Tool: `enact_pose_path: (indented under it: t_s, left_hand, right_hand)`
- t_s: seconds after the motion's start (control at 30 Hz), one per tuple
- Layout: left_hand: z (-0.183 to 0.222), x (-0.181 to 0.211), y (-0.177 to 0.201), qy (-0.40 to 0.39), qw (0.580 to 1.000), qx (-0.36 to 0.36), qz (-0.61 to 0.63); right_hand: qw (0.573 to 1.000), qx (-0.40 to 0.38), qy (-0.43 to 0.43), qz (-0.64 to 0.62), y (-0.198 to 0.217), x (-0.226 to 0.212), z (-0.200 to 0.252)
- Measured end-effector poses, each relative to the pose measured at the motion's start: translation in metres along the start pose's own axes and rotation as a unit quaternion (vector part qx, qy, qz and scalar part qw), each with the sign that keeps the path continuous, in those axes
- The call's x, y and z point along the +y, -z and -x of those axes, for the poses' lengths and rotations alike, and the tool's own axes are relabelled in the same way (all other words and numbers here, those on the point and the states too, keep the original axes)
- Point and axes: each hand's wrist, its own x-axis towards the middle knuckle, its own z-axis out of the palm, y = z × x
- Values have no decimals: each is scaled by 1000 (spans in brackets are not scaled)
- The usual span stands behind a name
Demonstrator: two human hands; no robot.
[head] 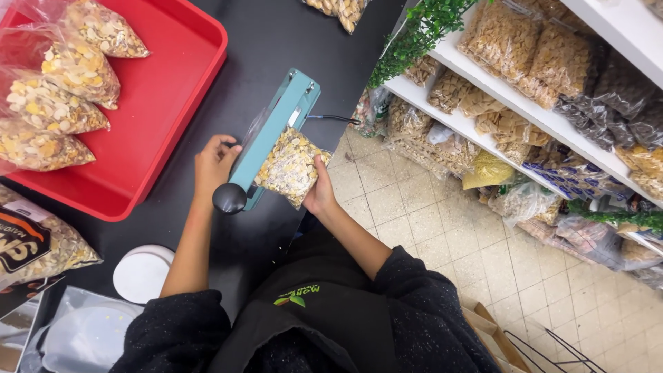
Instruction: Sealing plastic bags of snacks using a manual heat sealer and organizing them in a tray.
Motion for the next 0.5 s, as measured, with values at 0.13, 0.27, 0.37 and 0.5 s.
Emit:
enact_pose_path:
  t_s: [0.13, 0.27, 0.37, 0.5]
  left_hand:
    - [0, 44, 11, -162, 977, 81, -110]
    - [-14, 39, -1, -329, 941, -59, -45]
    - [-12, 64, -6, -293, 941, -156, -60]
    - [-4, 103, -8, -215, 946, -228, -77]
  right_hand:
    - [1000, 0, 9, 3, 1, 0, -2]
    - [1000, -4, 7, 5, 2, 1, -2]
    - [1000, -4, 8, -2, -6, 0, -2]
    - [1000, -7, 8, -12, -3, 0, -2]
